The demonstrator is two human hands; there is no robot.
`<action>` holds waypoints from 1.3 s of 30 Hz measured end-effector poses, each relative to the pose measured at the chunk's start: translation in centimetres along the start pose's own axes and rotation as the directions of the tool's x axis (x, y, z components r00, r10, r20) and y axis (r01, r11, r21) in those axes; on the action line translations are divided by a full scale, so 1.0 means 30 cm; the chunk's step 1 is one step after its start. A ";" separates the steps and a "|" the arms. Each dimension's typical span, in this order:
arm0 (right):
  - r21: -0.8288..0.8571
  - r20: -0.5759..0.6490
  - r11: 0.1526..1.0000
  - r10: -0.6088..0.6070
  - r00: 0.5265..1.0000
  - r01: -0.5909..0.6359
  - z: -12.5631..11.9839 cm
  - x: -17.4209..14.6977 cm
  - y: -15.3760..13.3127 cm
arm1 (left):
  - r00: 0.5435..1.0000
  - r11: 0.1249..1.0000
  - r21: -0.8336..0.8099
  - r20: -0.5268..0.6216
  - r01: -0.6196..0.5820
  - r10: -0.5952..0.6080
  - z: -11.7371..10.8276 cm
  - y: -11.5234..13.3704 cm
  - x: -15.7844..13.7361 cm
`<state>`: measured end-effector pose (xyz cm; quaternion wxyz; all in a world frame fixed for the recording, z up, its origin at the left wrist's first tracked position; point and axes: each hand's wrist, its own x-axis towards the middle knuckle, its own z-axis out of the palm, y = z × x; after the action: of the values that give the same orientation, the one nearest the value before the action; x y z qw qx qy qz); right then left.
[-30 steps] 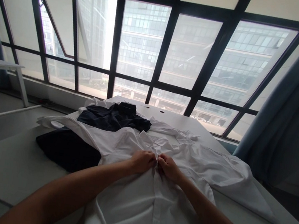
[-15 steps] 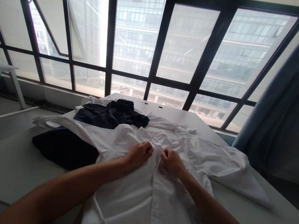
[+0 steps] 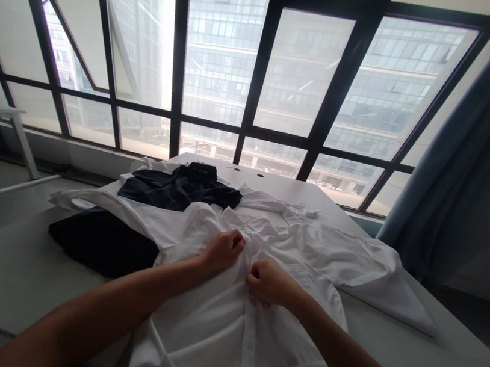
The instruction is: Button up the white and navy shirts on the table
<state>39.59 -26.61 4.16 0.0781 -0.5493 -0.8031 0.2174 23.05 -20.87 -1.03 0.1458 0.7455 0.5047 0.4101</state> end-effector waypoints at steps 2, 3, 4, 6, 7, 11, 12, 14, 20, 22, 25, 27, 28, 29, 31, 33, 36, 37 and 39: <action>0.160 0.089 0.986 0.023 0.996 -0.037 -0.017 0.004 0.017 | 1.000 1.000 0.022 -0.006 0.011 -0.011 -0.016 0.014 -0.008; 0.246 0.121 0.968 0.027 0.992 -0.056 -0.026 0.006 0.027 | 1.000 0.999 0.043 0.003 0.005 -0.005 -0.029 0.026 -0.015; 0.324 0.144 0.943 0.026 0.989 -0.072 -0.035 0.008 0.037 | 0.999 0.997 0.070 0.031 -0.015 0.012 -0.043 0.040 -0.023; 0.440 0.157 0.893 0.025 0.987 -0.092 -0.049 0.012 0.054 | 0.982 0.990 0.095 0.167 -0.103 0.087 -0.071 0.072 -0.041; 0.479 0.145 0.873 0.023 0.989 -0.090 -0.053 0.015 0.061 | 0.958 0.984 0.081 0.257 -0.156 0.130 -0.082 0.087 -0.049; 0.595 0.052 0.804 -0.031 0.998 -0.006 -0.052 0.030 0.081 | 0.870 0.970 -0.048 0.435 -0.236 0.233 -0.087 0.118 -0.063; 0.620 0.042 0.784 -0.051 0.998 0.014 -0.050 0.034 0.084 | 0.870 0.970 -0.072 0.431 -0.232 0.241 -0.081 0.116 -0.063; 0.651 0.034 0.758 -0.079 0.996 0.037 -0.046 0.038 0.088 | 0.877 0.966 -0.131 0.406 -0.222 0.256 -0.064 0.105 -0.063; 0.681 0.103 0.731 -0.048 0.994 -0.035 -0.039 0.038 0.095 | 0.909 0.939 -0.272 0.298 -0.213 0.292 -0.024 0.076 -0.079; 0.669 0.137 0.740 -0.030 0.990 -0.070 -0.021 0.049 0.102 | 0.916 0.928 -0.294 0.257 -0.228 0.306 -0.022 0.076 -0.080; 0.587 0.175 0.803 0.003 0.985 -0.107 0.001 0.068 0.120 | 0.943 0.927 -0.307 0.182 -0.215 0.279 -0.042 0.082 -0.070; 0.477 0.182 0.872 0.024 0.983 -0.109 -0.009 0.066 0.131 | 0.936 0.936 -0.317 0.257 -0.154 0.241 -0.077 0.090 -0.057; 0.416 0.216 0.902 0.028 0.976 -0.118 -0.023 0.057 0.137 | 0.896 0.942 -0.324 0.387 -0.090 0.219 -0.101 0.096 -0.050; 0.358 0.286 0.924 0.025 0.958 -0.131 -0.042 0.044 0.141 | 0.802 0.948 -0.318 0.565 -0.003 0.193 -0.129 0.103 -0.042; 0.267 0.491 0.952 -0.002 0.871 -0.148 -0.084 0.012 0.147 | 0.416 0.959 -0.227 0.899 0.171 0.139 -0.188 0.117 -0.024; 0.221 0.633 0.965 -0.035 0.774 -0.138 -0.120 -0.006 0.151 | 0.082 0.963 -0.117 0.992 0.243 0.100 -0.237 0.122 0.003; 0.234 0.497 0.966 -0.024 0.867 -0.107 -0.143 0.040 0.165 | 0.381 0.973 -0.055 0.924 0.222 -0.034 -0.256 0.094 0.074; 0.239 0.357 0.966 0.007 0.934 -0.099 -0.144 0.078 0.174 | 0.590 0.975 -0.002 0.796 0.221 -0.132 -0.248 0.073 0.105; 0.209 0.032 0.974 0.088 0.996 -0.093 -0.143 0.178 0.201 | 0.834 0.946 0.157 0.448 0.282 -0.323 -0.214 0.019 0.169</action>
<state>44.23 -18.76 4.77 0.1167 -0.5715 -0.7506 0.3104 19.33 -17.97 5.68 0.2945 0.7383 0.5829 0.1685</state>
